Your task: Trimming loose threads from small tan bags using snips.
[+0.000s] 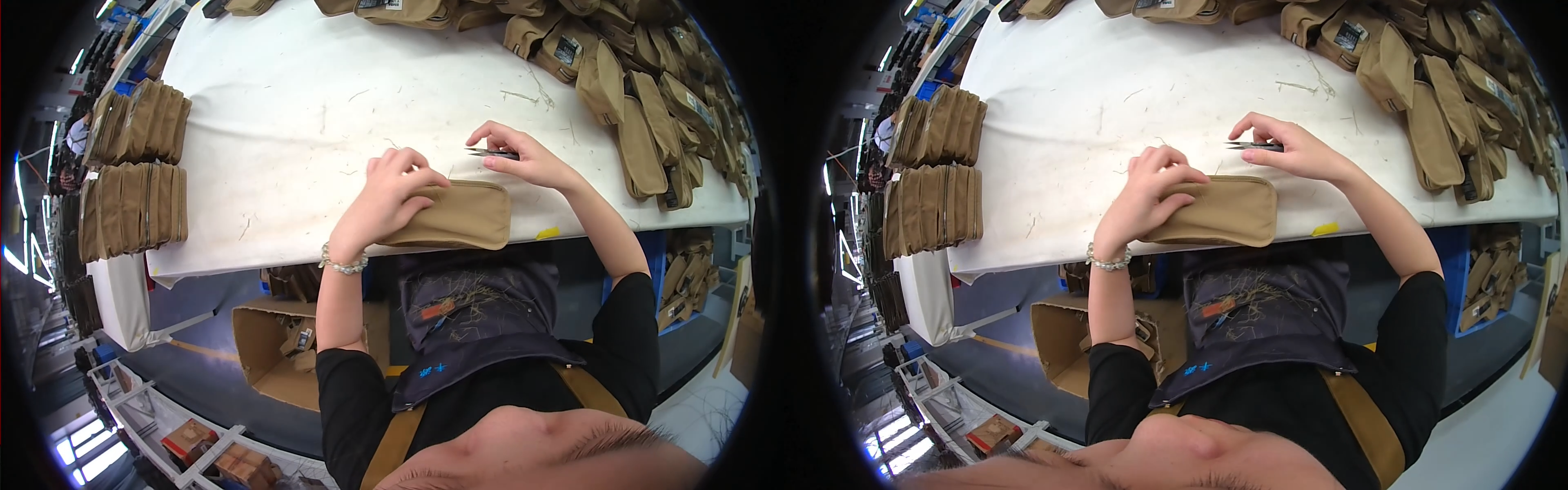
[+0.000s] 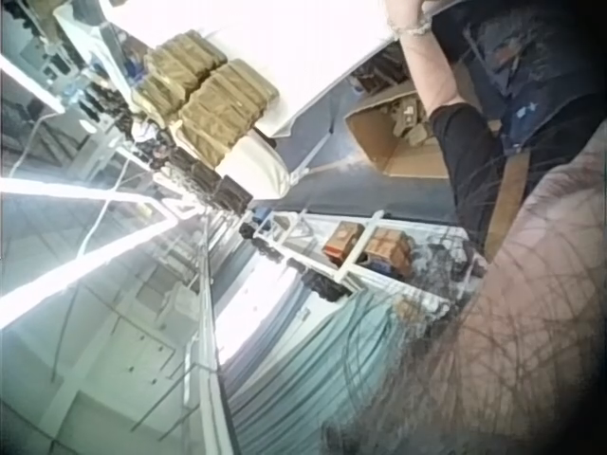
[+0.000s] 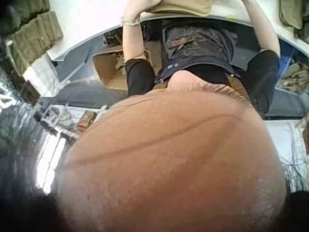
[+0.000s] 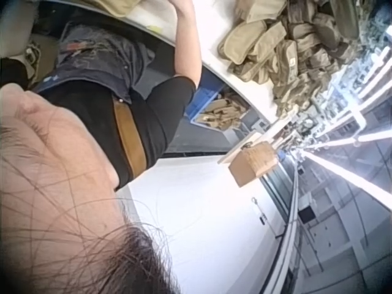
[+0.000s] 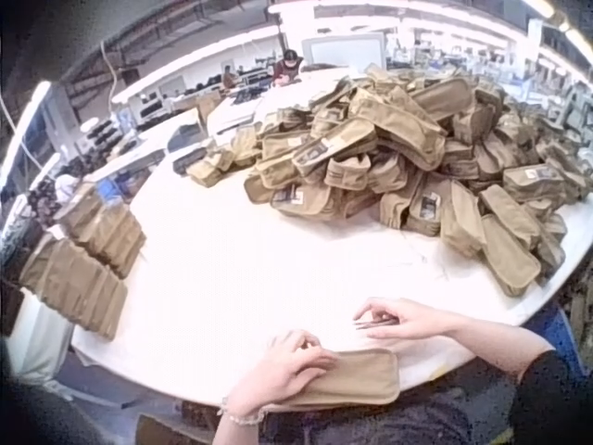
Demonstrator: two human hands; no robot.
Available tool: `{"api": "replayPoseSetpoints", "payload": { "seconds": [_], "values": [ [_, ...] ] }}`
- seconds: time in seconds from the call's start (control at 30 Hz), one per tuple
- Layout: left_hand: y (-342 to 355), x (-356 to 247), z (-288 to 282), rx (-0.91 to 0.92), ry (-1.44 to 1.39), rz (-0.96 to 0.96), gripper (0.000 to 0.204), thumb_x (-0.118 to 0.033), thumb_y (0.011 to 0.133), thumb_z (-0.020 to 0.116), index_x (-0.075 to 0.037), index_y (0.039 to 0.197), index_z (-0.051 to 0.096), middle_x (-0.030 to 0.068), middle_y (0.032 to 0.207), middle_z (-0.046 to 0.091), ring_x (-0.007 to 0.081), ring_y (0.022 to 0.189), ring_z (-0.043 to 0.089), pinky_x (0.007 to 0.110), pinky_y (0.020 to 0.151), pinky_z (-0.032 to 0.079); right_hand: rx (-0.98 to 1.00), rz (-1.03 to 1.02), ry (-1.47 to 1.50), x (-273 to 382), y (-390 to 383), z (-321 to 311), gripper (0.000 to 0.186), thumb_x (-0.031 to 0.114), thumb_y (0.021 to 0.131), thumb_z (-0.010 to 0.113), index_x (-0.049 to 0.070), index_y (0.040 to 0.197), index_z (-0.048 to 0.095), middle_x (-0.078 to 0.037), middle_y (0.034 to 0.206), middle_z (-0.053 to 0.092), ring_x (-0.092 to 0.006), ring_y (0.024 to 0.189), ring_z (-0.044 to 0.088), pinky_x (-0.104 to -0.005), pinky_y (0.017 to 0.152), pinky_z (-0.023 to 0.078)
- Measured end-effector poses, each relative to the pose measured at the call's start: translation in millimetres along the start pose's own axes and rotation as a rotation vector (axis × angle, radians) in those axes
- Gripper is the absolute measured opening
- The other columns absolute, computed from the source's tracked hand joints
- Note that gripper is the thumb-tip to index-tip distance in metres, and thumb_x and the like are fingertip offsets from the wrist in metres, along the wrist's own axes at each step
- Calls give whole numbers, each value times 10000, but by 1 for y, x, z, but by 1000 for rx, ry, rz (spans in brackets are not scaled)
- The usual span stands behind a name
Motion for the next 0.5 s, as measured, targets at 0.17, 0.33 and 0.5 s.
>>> {"api": "replayPoseSetpoints", "payload": {
  "seconds": [0.17,0.33,0.5],
  "values": [
    [1,-7,16,-17,62,94,141,-97,745,707,-148,872,677,-13,881,530,183,871,508,324,811,368,-76,70,-107,9,12,7,260,251,911,605,110,1129,595,-13,717,487,-122,684,444,-265,646,377],
    [-12,-18,8,-141,248,103,98,-51,737,692,-102,788,625,-9,796,573,179,773,556,309,718,397,-267,-88,-318,27,3,11,220,220,874,642,124,1072,644,-39,742,567,-168,643,538,-279,603,429],
    [-32,-20,0,-283,288,69,88,-45,732,651,-93,799,619,5,775,565,178,748,558,315,689,409,-269,-532,-977,74,-19,41,246,244,753,738,133,965,680,34,701,541,-139,521,547,-268,488,384]
  ]
}}
Point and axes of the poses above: each hand's wrist, its own y-axis towards the middle knuckle, its own z-axis out of the palm, x = y × z, the point moved 7 cm from there along y, towards the middle knuckle
